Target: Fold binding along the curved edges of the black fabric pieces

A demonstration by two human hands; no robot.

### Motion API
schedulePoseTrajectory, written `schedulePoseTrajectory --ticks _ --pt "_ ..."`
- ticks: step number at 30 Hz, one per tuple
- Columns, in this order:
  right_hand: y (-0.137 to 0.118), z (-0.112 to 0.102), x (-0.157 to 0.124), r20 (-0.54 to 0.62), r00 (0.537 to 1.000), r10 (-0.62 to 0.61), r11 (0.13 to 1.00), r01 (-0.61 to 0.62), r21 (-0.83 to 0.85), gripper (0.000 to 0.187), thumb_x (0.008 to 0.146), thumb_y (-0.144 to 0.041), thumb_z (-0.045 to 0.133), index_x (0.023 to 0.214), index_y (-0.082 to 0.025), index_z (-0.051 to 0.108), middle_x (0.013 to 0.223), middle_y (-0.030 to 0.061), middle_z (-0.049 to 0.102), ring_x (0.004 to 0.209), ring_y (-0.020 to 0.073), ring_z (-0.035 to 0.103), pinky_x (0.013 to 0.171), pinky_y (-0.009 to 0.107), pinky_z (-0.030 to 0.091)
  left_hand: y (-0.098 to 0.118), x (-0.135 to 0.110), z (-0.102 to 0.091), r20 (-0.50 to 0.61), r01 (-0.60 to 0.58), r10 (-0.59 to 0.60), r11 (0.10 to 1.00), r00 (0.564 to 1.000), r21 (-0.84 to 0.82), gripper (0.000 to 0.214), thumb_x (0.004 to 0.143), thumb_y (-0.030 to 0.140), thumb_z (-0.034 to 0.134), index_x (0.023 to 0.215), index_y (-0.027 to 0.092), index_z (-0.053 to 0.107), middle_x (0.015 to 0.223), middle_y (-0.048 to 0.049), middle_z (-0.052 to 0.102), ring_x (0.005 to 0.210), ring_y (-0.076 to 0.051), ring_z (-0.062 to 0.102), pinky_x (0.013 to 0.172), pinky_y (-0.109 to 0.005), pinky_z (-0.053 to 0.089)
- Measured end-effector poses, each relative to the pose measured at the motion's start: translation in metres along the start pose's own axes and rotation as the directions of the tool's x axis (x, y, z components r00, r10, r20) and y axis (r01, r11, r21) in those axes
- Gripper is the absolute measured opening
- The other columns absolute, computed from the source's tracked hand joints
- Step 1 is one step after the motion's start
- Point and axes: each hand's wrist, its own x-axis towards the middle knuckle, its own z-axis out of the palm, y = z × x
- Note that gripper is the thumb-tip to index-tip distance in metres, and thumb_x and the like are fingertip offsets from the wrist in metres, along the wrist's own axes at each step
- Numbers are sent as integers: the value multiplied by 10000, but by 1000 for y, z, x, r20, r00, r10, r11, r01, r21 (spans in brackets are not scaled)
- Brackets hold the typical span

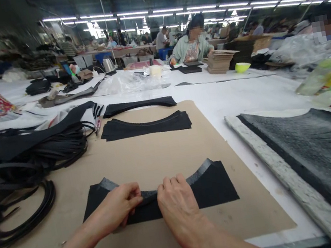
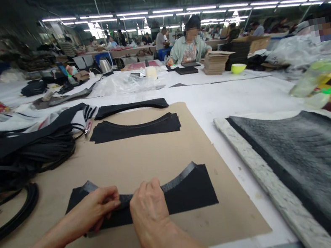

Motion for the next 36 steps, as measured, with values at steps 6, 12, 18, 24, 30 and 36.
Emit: schedulePoseTrajectory --ticks 6,12,18,24,30,36 --pt "-2 -2 4 -47 999 2 999 -4 -41 229 804 -2 503 915 -26 702 835 185 675 857 273 618 941 435 408 5 -1 0 114 -10 31 983 993 -184 293 767 481 505 780 193 452 527 28 589 331 -78 436 357 -168 252" --pt "-8 1 3 -84 996 -5 1000 3 -25 212 804 -23 534 929 -14 705 900 216 678 908 281 602 930 439 408 7 -4 2 166 6 37 968 985 -250 327 750 507 527 782 194 437 524 32 594 324 -74 446 337 -160 254" --pt "1 -19 1 6 1000 30 990 -31 135 267 832 -14 476 978 -34 699 973 201 677 981 258 603 1019 414 348 10 -11 -1 164 8 33 970 986 -242 305 767 485 525 794 192 448 555 31 616 293 -57 400 308 -154 249" --pt "61 -39 -4 285 959 -5 915 -111 389 230 775 -47 509 881 -140 690 782 102 708 760 207 669 806 365 488 19 -28 -26 161 -3 43 971 986 -237 170 747 335 552 769 176 495 554 36 607 319 -43 340 322 -154 210" --pt "96 -29 -4 551 713 -433 398 -398 827 111 726 -248 613 773 -147 606 708 29 693 599 116 653 570 194 479 30 -31 -47 196 -43 80 982 977 -184 187 725 346 588 731 166 540 524 30 588 363 -52 308 348 -170 183" --pt "93 -27 0 546 694 -470 309 -450 838 185 671 -292 665 742 -144 578 669 29 677 559 104 637 511 169 417 31 -30 -51 216 -54 89 985 972 -162 227 710 379 605 718 161 543 525 15 593 374 -56 316 364 -174 197"
